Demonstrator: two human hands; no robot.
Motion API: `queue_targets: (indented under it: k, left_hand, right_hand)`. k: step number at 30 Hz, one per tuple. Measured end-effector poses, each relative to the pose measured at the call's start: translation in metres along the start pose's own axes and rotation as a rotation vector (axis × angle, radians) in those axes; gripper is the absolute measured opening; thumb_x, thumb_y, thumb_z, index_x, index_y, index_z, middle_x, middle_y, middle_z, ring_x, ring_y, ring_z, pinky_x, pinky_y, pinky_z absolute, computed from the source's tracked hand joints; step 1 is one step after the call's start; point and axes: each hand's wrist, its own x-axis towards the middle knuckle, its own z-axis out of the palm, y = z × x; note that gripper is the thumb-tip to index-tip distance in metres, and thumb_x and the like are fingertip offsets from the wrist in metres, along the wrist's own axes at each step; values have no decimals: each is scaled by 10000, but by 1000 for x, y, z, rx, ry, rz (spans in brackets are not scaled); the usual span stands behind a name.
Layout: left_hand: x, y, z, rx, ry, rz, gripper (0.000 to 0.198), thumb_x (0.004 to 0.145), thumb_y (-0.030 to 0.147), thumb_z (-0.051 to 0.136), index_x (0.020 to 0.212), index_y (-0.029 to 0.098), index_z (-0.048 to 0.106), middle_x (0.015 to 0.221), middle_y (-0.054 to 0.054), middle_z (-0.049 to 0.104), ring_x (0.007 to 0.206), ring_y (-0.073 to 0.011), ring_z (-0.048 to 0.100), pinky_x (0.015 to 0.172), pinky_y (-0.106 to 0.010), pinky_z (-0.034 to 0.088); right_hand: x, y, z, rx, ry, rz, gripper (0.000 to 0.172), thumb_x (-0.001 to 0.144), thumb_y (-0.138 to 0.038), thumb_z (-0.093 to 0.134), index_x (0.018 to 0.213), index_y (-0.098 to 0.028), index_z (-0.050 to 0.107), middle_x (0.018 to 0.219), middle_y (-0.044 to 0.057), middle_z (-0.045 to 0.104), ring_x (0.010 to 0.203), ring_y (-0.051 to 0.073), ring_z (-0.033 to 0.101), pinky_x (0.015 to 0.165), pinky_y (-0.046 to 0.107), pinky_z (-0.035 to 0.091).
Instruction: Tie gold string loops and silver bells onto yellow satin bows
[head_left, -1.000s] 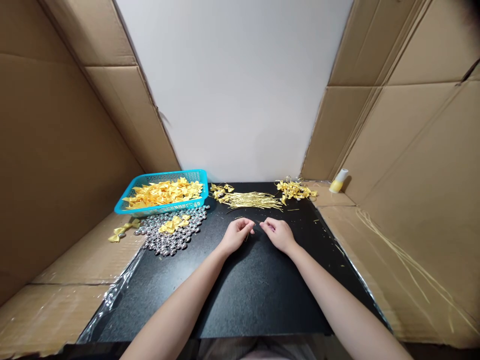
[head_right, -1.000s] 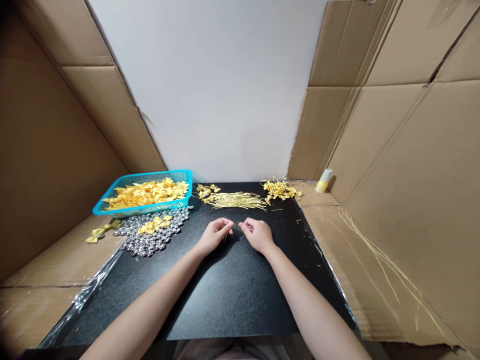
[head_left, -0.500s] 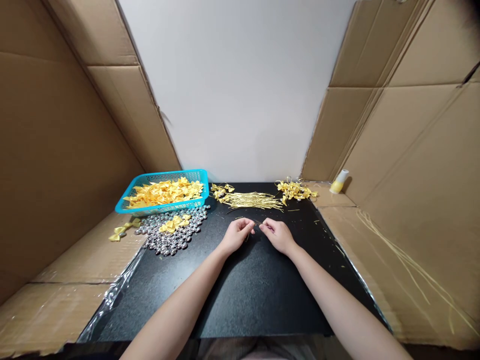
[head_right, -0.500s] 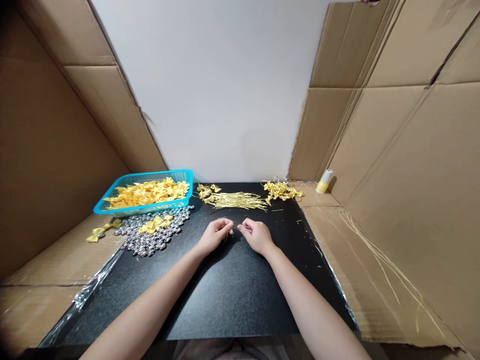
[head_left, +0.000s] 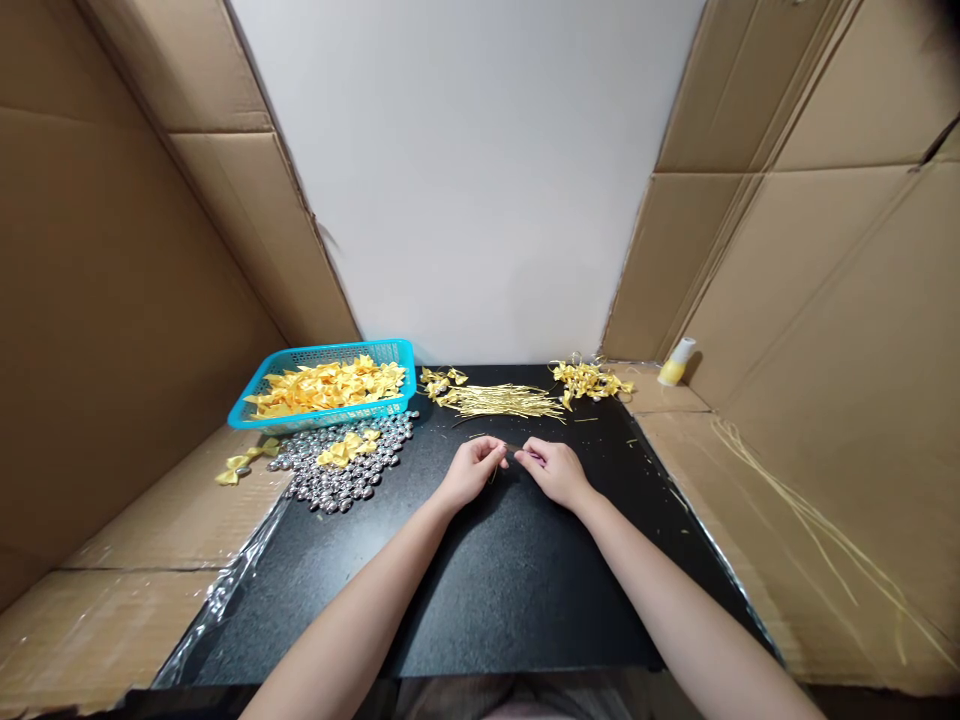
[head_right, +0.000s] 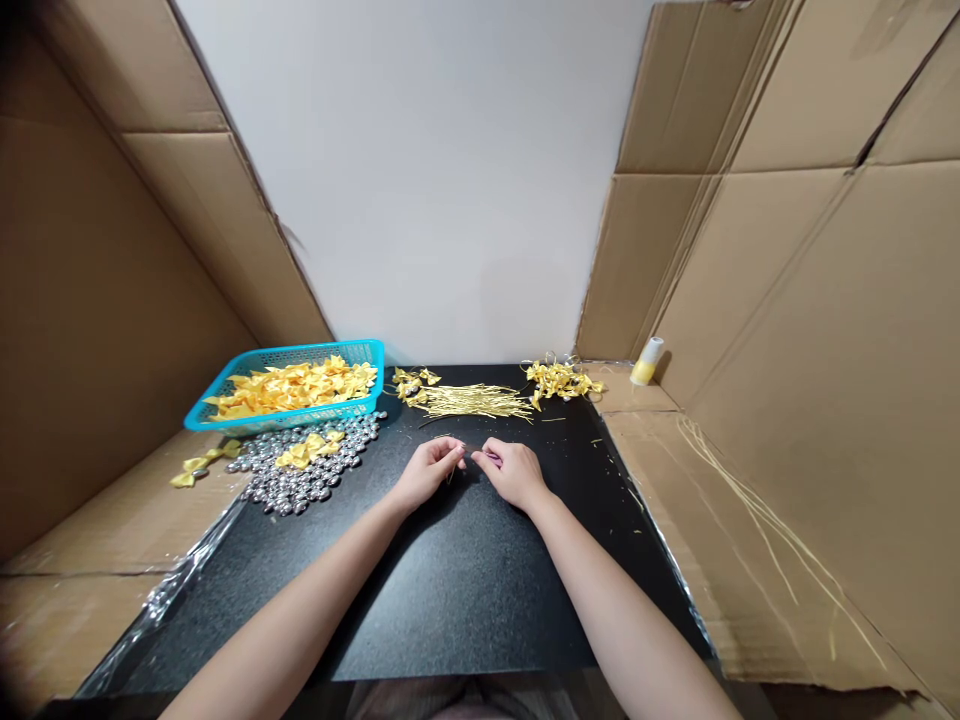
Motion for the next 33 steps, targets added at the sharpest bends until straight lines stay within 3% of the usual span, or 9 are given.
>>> queue_targets:
  k: [18, 22, 26, 29, 33]
  left_hand:
    - [-1, 5, 1, -90, 28, -28, 415, 674, 536, 714, 678, 132, 620, 562, 13, 582, 446, -59, 373, 448, -197, 263]
    - [3, 10, -6, -237, 107, -28, 431, 644, 540, 742, 721, 140, 601, 582, 30, 556, 421, -36, 343, 415, -182, 245]
    - [10, 20, -26, -407, 247, 14, 455, 626, 551, 750, 752, 160, 553, 639, 41, 524, 458, -30, 365, 424, -164, 277]
    - [13, 24, -39, -493, 325, 37, 470, 587, 516, 788, 790, 171, 542, 657, 51, 518, 476, -29, 389, 431, -150, 295]
    - [13, 23, -47, -555, 369, 52, 432, 609, 467, 802, 803, 172, 553, 560, 89, 413, 465, -41, 407, 427, -145, 320]
  right_hand:
    - [1, 5, 1, 151, 94, 40, 390, 872, -497, 467, 628, -205, 549, 504, -41, 456, 483, 115, 431, 516, 237, 267]
    - [6, 13, 6, 260, 181, 98, 495, 906, -592, 315, 646, -207, 485, 525, -27, 478, 485, 121, 450, 498, 236, 321]
    - [9, 16, 11, 368, 189, 126, 594, 923, -633, 117, 709, -210, 475, 586, 23, 588, 470, 136, 538, 480, 244, 414]
    - [6, 10, 13, 410, 133, 70, 609, 939, -610, 99, 772, -199, 516, 796, 104, 710, 684, 181, 680, 637, 284, 519]
    - [-3, -6, 14, 375, -25, -80, 530, 961, -556, 226, 899, -187, 602, 1066, 139, 723, 1014, 233, 673, 861, 361, 512]
